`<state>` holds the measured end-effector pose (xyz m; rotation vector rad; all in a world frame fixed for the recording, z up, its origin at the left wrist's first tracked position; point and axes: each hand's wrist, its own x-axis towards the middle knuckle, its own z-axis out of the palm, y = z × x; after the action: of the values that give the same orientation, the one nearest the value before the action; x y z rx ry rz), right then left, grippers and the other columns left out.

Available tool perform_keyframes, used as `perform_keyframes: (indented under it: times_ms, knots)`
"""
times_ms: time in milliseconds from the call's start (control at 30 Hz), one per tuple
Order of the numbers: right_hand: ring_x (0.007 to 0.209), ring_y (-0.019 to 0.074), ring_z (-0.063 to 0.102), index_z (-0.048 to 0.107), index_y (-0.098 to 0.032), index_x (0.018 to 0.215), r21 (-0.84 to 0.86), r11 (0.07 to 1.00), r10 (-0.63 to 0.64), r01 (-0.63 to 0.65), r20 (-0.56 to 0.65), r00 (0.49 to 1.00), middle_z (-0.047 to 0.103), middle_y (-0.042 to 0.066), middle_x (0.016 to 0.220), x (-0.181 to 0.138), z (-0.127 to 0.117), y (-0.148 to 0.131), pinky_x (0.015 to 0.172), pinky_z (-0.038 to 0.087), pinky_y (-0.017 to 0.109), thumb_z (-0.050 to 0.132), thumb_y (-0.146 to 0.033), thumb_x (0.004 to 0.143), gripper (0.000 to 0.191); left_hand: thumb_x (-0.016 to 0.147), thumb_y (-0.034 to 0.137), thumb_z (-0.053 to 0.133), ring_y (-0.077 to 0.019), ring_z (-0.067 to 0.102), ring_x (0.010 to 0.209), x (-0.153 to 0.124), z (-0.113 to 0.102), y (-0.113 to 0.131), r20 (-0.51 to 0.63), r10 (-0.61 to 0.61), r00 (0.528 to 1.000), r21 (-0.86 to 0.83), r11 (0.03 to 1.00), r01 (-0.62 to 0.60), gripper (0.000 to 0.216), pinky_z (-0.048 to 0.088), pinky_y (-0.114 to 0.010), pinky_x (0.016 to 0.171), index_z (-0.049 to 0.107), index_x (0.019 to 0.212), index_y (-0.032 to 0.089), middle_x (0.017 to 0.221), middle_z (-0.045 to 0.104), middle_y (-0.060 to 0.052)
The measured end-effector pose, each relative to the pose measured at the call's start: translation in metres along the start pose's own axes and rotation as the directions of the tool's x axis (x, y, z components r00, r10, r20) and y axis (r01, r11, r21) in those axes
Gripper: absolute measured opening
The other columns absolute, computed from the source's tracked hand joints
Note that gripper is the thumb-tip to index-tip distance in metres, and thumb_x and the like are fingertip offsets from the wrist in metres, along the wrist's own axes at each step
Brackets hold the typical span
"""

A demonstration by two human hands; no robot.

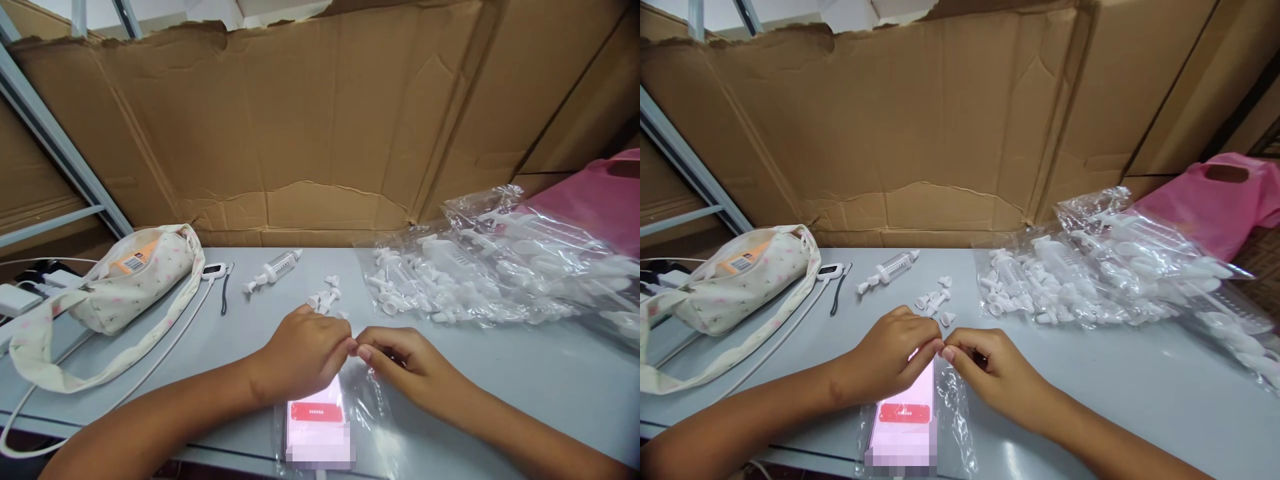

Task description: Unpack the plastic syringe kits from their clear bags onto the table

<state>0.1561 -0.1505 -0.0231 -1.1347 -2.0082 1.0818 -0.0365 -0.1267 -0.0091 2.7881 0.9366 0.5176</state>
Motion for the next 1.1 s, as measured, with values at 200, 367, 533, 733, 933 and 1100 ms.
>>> perform_keyframes:
  times_ms: [200, 367, 533, 733, 933, 1100]
  knots:
    - [0.056, 0.0111, 0.031, 0.048, -0.020, 0.066, 0.140, 0.990, 0.030, -0.016, -0.101, 0.994, 0.034, -0.004, 0.059, 0.005, -0.002, 0.001, 0.052, 0.027, 0.025, 0.046, -0.055, 0.088, 0.042, 0.094, 0.027, 0.035, -0.0127, 0.047, 0.054, 0.011, -0.002, 0.001, 0.025, -0.063, 0.998, -0.123, 0.990, 0.066, 0.026, 0.032, -0.027, 0.058, 0.055, 0.079, 0.020, 0.061, 0.056, 0.002]
    - [0.053, 0.0110, 0.030, 0.055, -0.020, 0.068, 0.080, 0.996, 0.056, -0.045, -0.138, 0.989, 0.033, -0.004, 0.056, 0.008, -0.012, -0.004, 0.050, 0.025, 0.025, 0.046, -0.055, 0.088, 0.042, 0.096, 0.035, 0.034, -0.0121, 0.049, 0.054, 0.014, -0.010, -0.005, 0.034, -0.104, 0.994, -0.131, 0.985, 0.108, 0.030, 0.028, -0.025, 0.055, 0.058, 0.084, 0.022, 0.060, 0.055, 0.003]
    - [0.051, 0.0115, 0.033, 0.059, -0.020, 0.069, 0.012, 0.999, 0.035, -0.033, -0.211, 0.977, 0.036, -0.003, 0.055, 0.008, -0.024, -0.008, 0.049, 0.027, 0.026, 0.046, -0.057, 0.087, 0.043, 0.097, 0.039, 0.034, -0.0130, 0.051, 0.056, 0.014, -0.025, -0.013, -0.026, -0.077, 0.997, -0.015, 0.997, 0.076, 0.034, 0.027, -0.026, 0.056, 0.060, 0.083, 0.022, 0.062, 0.059, 0.001]
    - [0.051, 0.0117, 0.038, 0.061, -0.021, 0.069, -0.051, 0.999, 0.000, -0.013, -0.254, 0.967, 0.043, -0.001, 0.054, 0.008, -0.036, -0.007, 0.048, 0.030, 0.026, 0.050, -0.057, 0.084, 0.041, 0.097, 0.041, 0.031, -0.0145, 0.053, 0.060, 0.014, -0.035, -0.022, -0.031, -0.087, 0.996, 0.098, 0.991, 0.090, 0.037, 0.028, -0.026, 0.058, 0.061, 0.084, 0.023, 0.066, 0.063, 0.000]
    - [0.049, 0.0112, 0.040, 0.061, -0.021, 0.067, -0.063, 0.998, -0.013, -0.007, -0.303, 0.953, 0.045, -0.001, 0.052, 0.008, -0.045, -0.003, 0.047, 0.033, 0.026, 0.052, -0.057, 0.084, 0.041, 0.097, 0.041, 0.032, -0.0150, 0.053, 0.062, 0.013, -0.038, -0.030, -0.056, -0.123, 0.991, 0.145, 0.981, 0.130, 0.036, 0.028, -0.026, 0.059, 0.059, 0.080, 0.022, 0.067, 0.062, 0.001]
    - [0.049, 0.0113, 0.042, 0.062, -0.021, 0.068, -0.098, 0.995, -0.045, 0.012, -0.340, 0.939, 0.048, -0.001, 0.053, 0.005, -0.052, -0.005, 0.047, 0.034, 0.026, 0.052, -0.057, 0.084, 0.041, 0.096, 0.042, 0.031, -0.0142, 0.051, 0.062, 0.010, -0.041, -0.028, -0.089, -0.251, 0.964, 0.035, 0.966, 0.255, 0.036, 0.025, -0.026, 0.057, 0.054, 0.076, 0.022, 0.068, 0.060, 0.002]
